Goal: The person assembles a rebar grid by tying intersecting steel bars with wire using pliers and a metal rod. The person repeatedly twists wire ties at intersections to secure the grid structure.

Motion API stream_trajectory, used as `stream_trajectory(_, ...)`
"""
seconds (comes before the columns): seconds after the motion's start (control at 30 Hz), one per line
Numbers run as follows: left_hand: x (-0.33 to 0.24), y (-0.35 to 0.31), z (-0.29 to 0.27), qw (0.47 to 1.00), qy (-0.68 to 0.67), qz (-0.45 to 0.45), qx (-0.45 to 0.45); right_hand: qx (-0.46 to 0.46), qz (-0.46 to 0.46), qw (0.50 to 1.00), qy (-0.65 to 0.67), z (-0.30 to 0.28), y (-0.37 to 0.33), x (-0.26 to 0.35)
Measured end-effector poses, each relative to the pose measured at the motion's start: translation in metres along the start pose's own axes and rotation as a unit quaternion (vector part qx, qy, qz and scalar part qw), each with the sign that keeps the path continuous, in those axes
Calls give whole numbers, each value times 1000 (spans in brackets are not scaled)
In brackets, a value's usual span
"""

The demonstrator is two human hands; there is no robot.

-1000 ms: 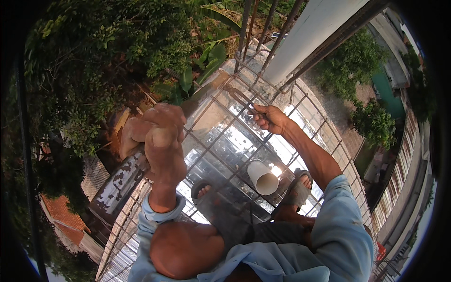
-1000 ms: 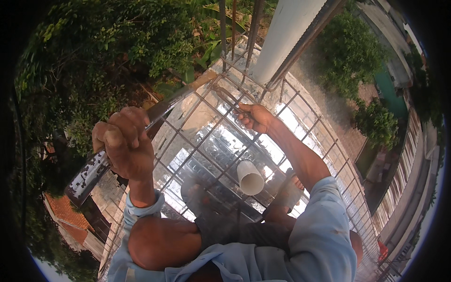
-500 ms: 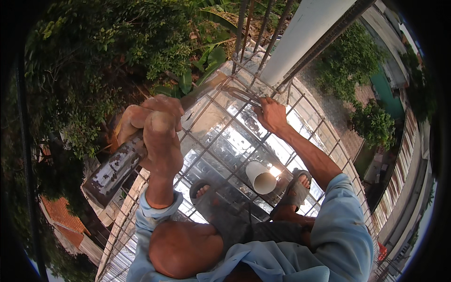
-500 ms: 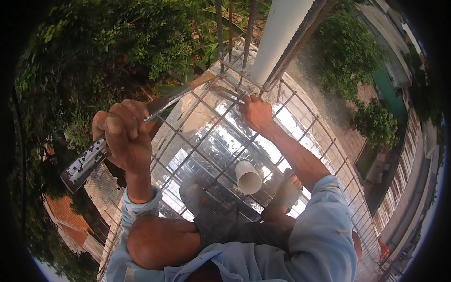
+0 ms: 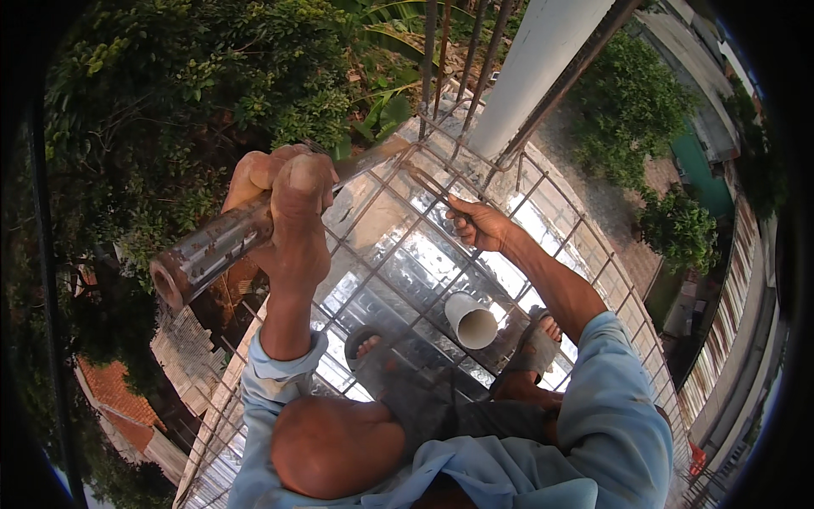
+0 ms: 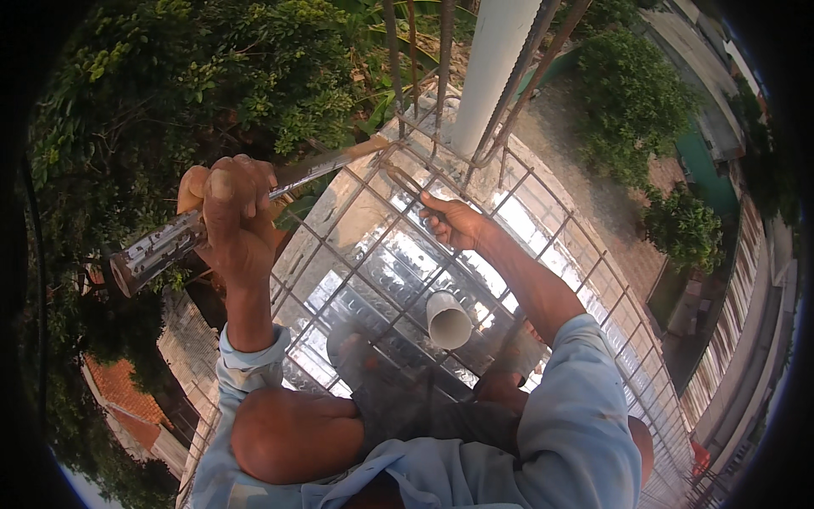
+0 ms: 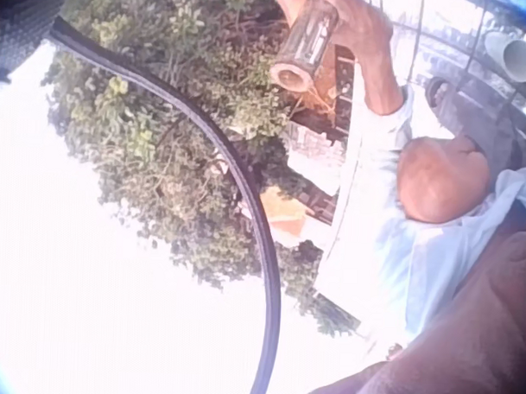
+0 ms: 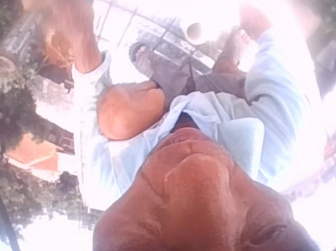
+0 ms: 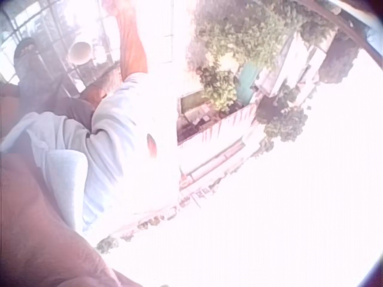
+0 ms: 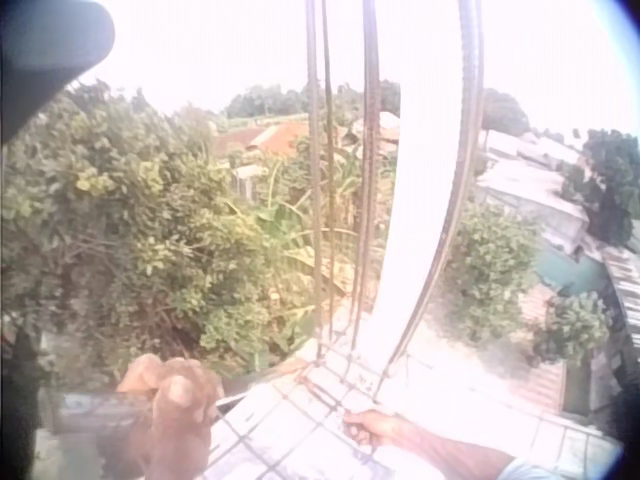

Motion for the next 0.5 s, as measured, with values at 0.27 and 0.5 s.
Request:
stream_trajectory(0.27,3,1,-1,999,-12,-35,-25,-206,-205,853,-433,-12,6,50)
stream_trajectory(0.5,0,8,14,997,27,-47,-46,-149,-174,888,-400,-32,-31,59)
Point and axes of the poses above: each hand's wrist, its own y-axis towards the middle knuckle, its own z-axis out of the palm, x = y × z, the point moved 9 cm from there along y, towards the middle knuckle, and after that the axes turned 11 degrees about -x, right-handed, at the moved point
